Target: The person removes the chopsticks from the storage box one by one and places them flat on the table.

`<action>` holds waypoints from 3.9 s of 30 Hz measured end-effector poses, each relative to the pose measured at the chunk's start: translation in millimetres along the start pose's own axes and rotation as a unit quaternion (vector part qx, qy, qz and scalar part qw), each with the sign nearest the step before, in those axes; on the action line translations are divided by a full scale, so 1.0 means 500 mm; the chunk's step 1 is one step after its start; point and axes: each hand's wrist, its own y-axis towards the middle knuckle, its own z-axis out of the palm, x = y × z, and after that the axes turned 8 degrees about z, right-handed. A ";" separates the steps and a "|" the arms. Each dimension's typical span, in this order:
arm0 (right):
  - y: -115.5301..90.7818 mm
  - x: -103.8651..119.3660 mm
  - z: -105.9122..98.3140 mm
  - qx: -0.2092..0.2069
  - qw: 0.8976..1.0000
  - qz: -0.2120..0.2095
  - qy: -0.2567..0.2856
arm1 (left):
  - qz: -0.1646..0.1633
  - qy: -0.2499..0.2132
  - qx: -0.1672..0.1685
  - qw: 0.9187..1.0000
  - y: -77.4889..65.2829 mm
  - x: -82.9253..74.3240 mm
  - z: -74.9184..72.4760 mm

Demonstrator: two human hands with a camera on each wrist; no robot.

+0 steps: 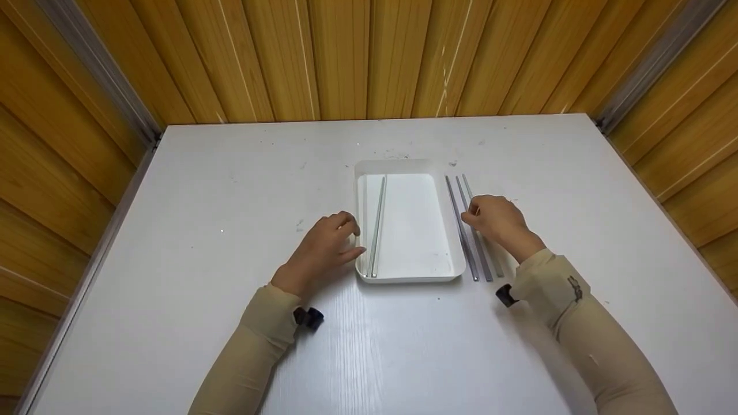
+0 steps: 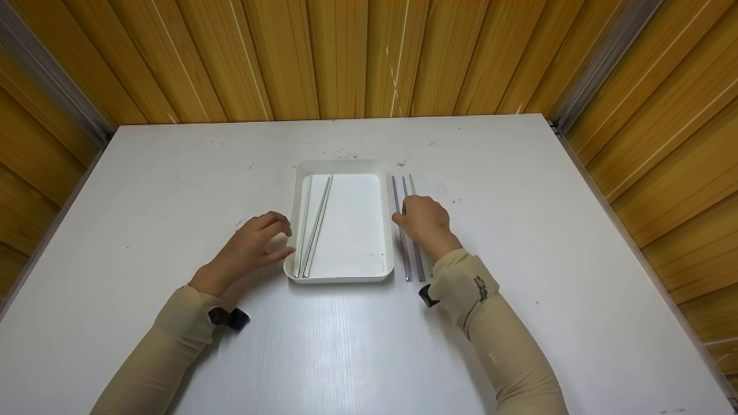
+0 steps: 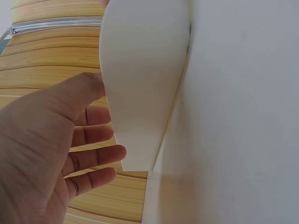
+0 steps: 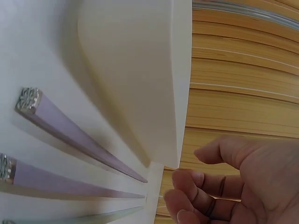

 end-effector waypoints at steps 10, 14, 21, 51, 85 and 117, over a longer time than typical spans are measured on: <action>-0.001 0.024 0.002 -0.013 1.000 -0.015 -0.004 | -0.003 -0.006 -0.002 1.000 0.002 -0.003 -0.001; 0.001 0.031 0.007 -0.010 1.000 -0.023 -0.004 | -0.005 -0.008 -0.001 1.000 0.004 -0.005 -0.001; 0.005 0.045 0.017 -0.007 0.999 -0.035 -0.012 | -0.005 -0.006 0.002 1.000 0.006 -0.007 -0.003; 0.009 0.068 0.036 -0.015 0.999 -0.039 -0.010 | 0.006 -0.002 -0.011 1.000 0.007 -0.010 0.002; 0.009 0.167 0.087 -0.004 0.995 -0.100 -0.009 | -0.007 -0.024 -0.003 1.000 0.014 -0.003 0.002; 0.028 0.230 0.130 0.018 0.995 -0.092 -0.018 | -0.016 -0.017 0.002 1.000 0.009 -0.006 0.004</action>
